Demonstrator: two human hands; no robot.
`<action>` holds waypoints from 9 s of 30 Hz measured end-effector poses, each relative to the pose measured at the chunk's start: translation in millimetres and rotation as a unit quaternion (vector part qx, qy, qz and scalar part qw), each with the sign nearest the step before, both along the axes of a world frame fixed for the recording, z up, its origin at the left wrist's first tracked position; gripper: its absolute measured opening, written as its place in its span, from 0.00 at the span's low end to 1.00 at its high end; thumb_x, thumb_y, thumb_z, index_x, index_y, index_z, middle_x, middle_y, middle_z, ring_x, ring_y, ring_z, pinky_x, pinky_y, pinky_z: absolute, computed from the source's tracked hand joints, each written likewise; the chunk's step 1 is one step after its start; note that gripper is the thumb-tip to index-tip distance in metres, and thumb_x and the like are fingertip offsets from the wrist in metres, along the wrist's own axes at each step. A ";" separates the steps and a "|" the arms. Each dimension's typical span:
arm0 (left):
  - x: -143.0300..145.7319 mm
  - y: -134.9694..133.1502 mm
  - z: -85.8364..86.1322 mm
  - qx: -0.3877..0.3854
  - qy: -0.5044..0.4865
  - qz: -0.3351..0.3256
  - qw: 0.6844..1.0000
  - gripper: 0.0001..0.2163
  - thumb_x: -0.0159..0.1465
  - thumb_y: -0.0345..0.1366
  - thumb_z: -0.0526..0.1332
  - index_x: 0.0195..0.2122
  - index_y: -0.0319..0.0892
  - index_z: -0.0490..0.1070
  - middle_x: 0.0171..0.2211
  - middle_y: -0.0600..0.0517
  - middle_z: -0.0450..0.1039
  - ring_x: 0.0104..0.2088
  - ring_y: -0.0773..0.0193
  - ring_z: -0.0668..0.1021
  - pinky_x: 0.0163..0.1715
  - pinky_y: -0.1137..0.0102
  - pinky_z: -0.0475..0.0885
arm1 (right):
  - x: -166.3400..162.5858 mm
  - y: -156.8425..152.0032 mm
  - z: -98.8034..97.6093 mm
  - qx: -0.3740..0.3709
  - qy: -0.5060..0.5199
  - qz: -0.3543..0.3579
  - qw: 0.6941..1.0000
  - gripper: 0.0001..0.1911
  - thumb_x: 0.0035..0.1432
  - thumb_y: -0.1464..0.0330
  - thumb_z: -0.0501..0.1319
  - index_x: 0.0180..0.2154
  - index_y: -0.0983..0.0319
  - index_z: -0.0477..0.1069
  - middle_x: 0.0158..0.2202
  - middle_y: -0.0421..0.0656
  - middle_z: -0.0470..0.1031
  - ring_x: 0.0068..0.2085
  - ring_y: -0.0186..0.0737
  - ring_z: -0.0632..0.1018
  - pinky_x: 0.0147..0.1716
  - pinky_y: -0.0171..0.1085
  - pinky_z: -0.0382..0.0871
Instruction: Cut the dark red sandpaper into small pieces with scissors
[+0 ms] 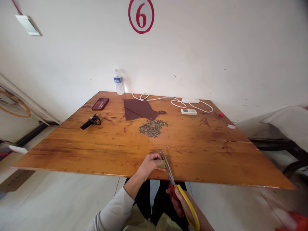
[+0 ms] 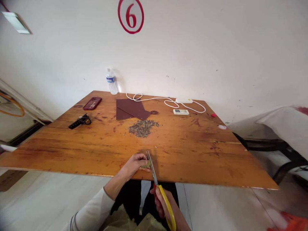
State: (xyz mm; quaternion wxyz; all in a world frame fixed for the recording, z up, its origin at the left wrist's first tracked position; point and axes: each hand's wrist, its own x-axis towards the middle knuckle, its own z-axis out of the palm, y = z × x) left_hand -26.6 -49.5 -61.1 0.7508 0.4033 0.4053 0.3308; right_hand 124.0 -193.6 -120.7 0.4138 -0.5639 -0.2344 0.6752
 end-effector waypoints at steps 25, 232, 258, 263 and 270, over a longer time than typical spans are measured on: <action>-1.1 -0.4 2.7 -0.002 -0.006 -0.006 1.000 0.19 0.41 0.45 0.77 0.19 0.38 0.69 0.21 0.54 0.68 0.25 0.66 0.74 0.35 0.61 0.79 | 7.8 3.1 8.0 -0.008 -0.019 0.041 0.999 0.44 0.37 0.30 0.61 0.36 0.64 0.73 0.15 0.29 0.58 0.15 0.25 0.55 0.14 0.28 0.46; 0.1 -2.1 3.6 -0.020 -0.031 0.036 0.999 0.16 0.43 0.41 0.75 0.21 0.38 0.70 0.20 0.52 0.73 0.24 0.63 0.78 0.29 0.65 0.79 | -15.0 3.8 15.9 -0.054 0.006 -0.024 0.998 0.43 0.24 0.31 0.67 0.27 0.62 0.71 0.10 0.25 0.52 0.11 0.22 0.51 0.09 0.26 0.44; -1.5 -0.4 2.3 -0.030 -0.023 0.007 0.999 0.17 0.41 0.40 0.77 0.23 0.36 0.73 0.20 0.50 0.75 0.21 0.65 0.77 0.26 0.69 0.75 | -19.0 2.3 9.9 -0.003 0.020 -0.032 0.999 0.43 0.33 0.31 0.66 0.34 0.64 0.73 0.14 0.27 0.56 0.14 0.23 0.54 0.13 0.29 0.45; -1.3 -0.8 3.0 -0.037 -0.030 0.015 0.999 0.19 0.39 0.40 0.78 0.23 0.36 0.71 0.21 0.50 0.76 0.21 0.65 0.78 0.26 0.68 0.76 | -21.5 1.1 5.7 -0.003 0.029 -0.050 0.998 0.45 0.33 0.32 0.67 0.37 0.65 0.73 0.15 0.30 0.58 0.15 0.25 0.55 0.14 0.29 0.45; -2.4 0.1 1.6 -0.035 -0.029 0.008 0.999 0.18 0.40 0.39 0.78 0.23 0.36 0.72 0.21 0.50 0.75 0.21 0.64 0.78 0.26 0.68 0.76 | -21.3 0.1 5.4 0.006 0.024 -0.053 0.998 0.44 0.35 0.33 0.67 0.37 0.65 0.73 0.16 0.29 0.58 0.16 0.25 0.55 0.15 0.30 0.46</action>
